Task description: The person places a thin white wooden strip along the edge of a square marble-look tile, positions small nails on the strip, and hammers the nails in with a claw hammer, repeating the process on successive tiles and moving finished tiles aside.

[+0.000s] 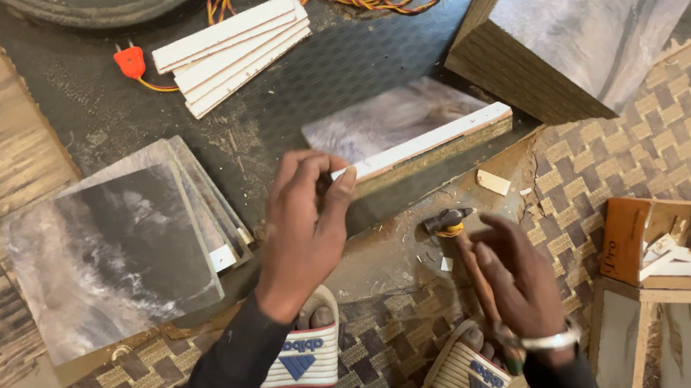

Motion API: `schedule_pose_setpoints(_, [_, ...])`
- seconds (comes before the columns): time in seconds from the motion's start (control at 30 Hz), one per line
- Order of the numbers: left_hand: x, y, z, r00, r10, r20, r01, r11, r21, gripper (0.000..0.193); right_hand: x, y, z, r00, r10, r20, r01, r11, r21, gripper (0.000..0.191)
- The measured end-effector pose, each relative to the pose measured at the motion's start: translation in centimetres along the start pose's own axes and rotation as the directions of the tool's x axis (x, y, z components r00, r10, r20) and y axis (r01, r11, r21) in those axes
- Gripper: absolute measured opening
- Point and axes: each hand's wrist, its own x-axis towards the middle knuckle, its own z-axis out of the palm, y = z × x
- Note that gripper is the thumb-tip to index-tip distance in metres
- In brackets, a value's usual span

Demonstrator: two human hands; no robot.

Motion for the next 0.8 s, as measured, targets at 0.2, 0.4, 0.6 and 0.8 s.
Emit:
schedule_pose_setpoints(0.2, [-3.5, 2.5, 0.1, 0.988, -0.106, 0.11, 0.106, 0.994, -0.001, 0.039, 3.0, -3.5, 2.2, 0.98, 0.106, 0.168, -0.198, 0.427, 0.882, 0.066])
schedule_pose_setpoints(0.4, [-6.3, 4.7, 1.7, 0.988, -0.098, 0.122, 0.099, 0.995, 0.002, 0.038, 2.4, -2.9, 5.0, 0.95, 0.299, 0.094, -0.218, 0.417, 0.882, 0.045])
schedule_pose_setpoints(0.6, [-7.8, 4.3, 2.5, 0.953, -0.26, 0.159, 0.273, 0.96, -0.064, 0.035, -0.3, -2.0, 4.4, 0.94, 0.338, 0.046, -0.135, 0.245, 0.96, 0.027])
schedule_pose_setpoints(0.8, [-9.1, 2.3, 3.4, 0.935, -0.315, 0.16, 0.328, 0.942, -0.064, 0.028, -2.3, -1.1, 2.0, 0.912, 0.404, -0.072, 0.013, 0.146, 0.989, 0.027])
